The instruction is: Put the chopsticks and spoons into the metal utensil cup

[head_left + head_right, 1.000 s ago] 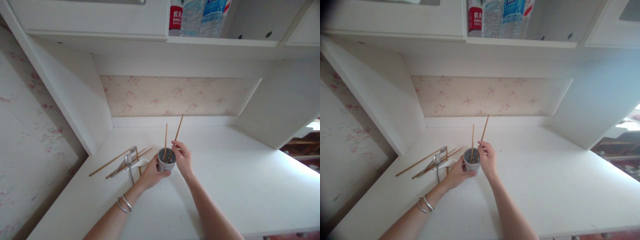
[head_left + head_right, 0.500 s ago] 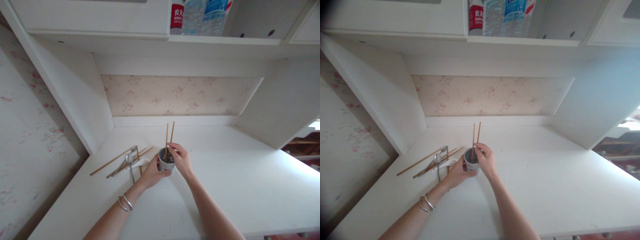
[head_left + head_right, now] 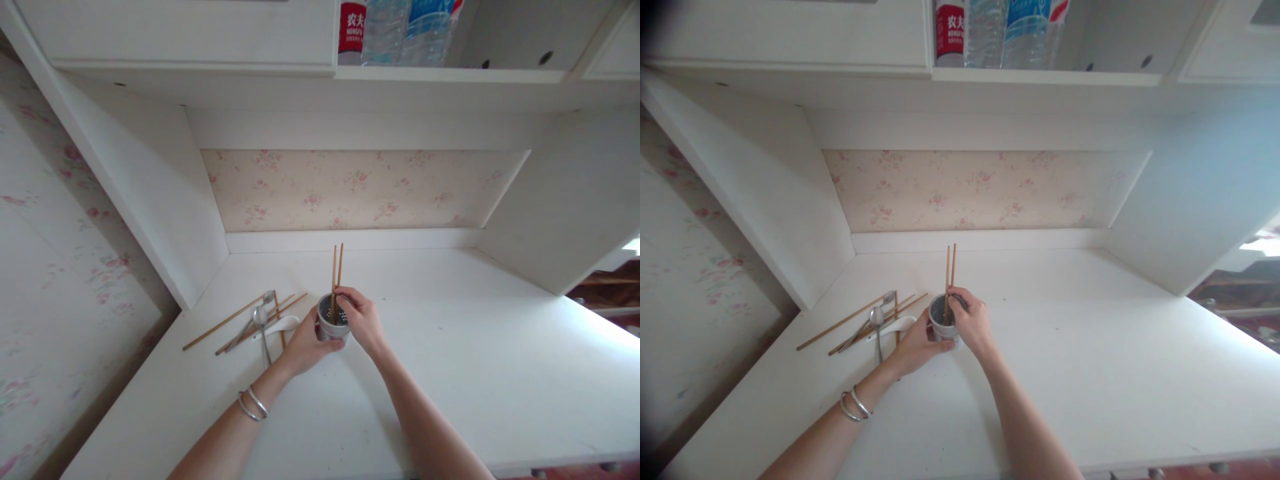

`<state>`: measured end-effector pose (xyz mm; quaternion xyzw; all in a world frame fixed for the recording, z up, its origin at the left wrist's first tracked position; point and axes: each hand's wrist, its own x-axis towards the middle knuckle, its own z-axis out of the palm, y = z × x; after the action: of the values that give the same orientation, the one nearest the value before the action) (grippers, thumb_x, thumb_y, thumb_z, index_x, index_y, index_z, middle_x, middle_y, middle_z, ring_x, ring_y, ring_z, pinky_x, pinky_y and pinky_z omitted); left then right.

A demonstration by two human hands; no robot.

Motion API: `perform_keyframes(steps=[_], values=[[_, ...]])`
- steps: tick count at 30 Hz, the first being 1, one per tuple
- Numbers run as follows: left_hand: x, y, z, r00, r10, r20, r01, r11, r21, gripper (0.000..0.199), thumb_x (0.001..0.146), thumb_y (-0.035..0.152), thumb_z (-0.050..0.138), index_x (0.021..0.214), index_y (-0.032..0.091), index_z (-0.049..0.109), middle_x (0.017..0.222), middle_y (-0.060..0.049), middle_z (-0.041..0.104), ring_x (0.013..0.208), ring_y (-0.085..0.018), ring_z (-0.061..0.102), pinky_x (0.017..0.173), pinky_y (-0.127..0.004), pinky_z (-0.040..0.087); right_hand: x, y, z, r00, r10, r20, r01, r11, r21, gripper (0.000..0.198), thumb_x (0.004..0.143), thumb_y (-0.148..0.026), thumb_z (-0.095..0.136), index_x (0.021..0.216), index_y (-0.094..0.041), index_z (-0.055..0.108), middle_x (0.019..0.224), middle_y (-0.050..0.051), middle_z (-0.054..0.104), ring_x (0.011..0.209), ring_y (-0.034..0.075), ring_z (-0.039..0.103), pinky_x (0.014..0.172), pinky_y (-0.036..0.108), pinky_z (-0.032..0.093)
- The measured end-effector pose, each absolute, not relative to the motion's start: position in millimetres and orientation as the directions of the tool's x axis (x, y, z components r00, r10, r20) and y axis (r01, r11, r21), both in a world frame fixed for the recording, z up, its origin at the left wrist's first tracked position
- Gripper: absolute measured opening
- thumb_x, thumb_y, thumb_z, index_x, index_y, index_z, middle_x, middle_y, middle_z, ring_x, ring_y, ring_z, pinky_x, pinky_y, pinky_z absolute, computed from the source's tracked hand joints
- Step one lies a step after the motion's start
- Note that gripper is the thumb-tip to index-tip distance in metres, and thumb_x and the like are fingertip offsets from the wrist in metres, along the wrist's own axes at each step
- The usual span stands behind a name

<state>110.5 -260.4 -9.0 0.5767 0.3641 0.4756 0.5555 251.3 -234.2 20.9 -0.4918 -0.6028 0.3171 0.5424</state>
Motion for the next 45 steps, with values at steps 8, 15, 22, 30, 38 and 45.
perform_keyframes(steps=[8,15,22,30,38,45], values=[[110.3,-260.0,-8.9,0.304,0.939,0.159,-0.125,-0.126,0.984,0.075,0.061,0.01,0.077,0.128,0.02,0.044,0.122,-0.01,0.06,0.111,-0.022,0.057,0.097,-0.038,0.043,250.3,-233.6,20.3,0.097,0.925,0.369,0.21,0.343,-0.915,0.021,0.081,-0.029,0.051,0.088,-0.023,0.069,0.108,0.003,0.068,0.098,0.02,0.063,0.088,0.035,0.049],[109.2,-259.9,-8.8,0.305,0.94,0.156,-0.105,-0.13,0.986,0.074,0.062,0.012,0.077,0.128,0.02,0.044,0.122,-0.01,0.06,0.111,-0.022,0.057,0.097,-0.038,0.043,249.8,-232.4,19.7,0.107,0.929,0.355,0.244,0.322,-0.915,0.025,0.082,-0.032,0.05,0.093,-0.023,0.07,0.097,0.004,0.071,0.091,0.02,0.064,0.084,0.034,0.05],[108.7,-259.3,-10.3,0.312,0.94,0.137,-0.084,-0.116,0.99,0.075,0.062,0.014,0.078,0.128,0.019,0.044,0.119,-0.01,0.061,0.108,-0.023,0.058,0.096,-0.04,0.044,250.0,-232.9,19.0,0.116,0.937,0.329,0.222,0.298,-0.928,0.023,0.082,-0.033,0.051,0.09,-0.023,0.07,0.091,0.002,0.071,0.085,0.019,0.065,0.078,0.031,0.05],[97.7,-258.8,-2.2,0.37,0.912,0.175,0.094,-0.225,0.97,0.075,0.061,0.021,0.079,0.129,0.021,0.047,0.125,-0.009,0.059,0.114,-0.024,0.055,0.102,-0.041,0.04,247.3,-237.0,21.2,0.111,0.939,0.326,0.246,0.292,-0.924,0.021,0.082,-0.031,0.051,0.087,-0.024,0.07,0.089,0.001,0.071,0.083,0.018,0.064,0.075,0.029,0.049],[63.6,-254.5,13.2,0.193,0.954,0.229,0.361,-0.286,0.888,0.051,0.077,0.041,0.065,0.121,0.019,0.055,0.123,-0.012,0.058,0.103,-0.02,0.06,0.092,-0.037,0.048,246.8,-236.7,20.7,0.109,0.933,0.342,0.242,0.309,-0.92,0.021,0.081,-0.029,0.05,0.085,-0.024,0.069,0.091,0.001,0.07,0.085,0.019,0.063,0.078,0.03,0.048],[1.6,-237.1,21.4,0.001,0.906,0.424,0.729,-0.291,0.62,0.03,0.088,0.039,0.046,0.102,0.019,0.064,0.102,-0.006,0.065,0.082,-0.016,0.062,0.078,-0.029,0.05,247.7,-237.3,21.8,0.114,0.935,0.337,0.247,0.301,-0.921,0.02,0.08,-0.029,0.05,0.085,-0.024,0.07,0.092,0.0,0.071,0.082,0.018,0.063,0.077,0.03,0.048]])
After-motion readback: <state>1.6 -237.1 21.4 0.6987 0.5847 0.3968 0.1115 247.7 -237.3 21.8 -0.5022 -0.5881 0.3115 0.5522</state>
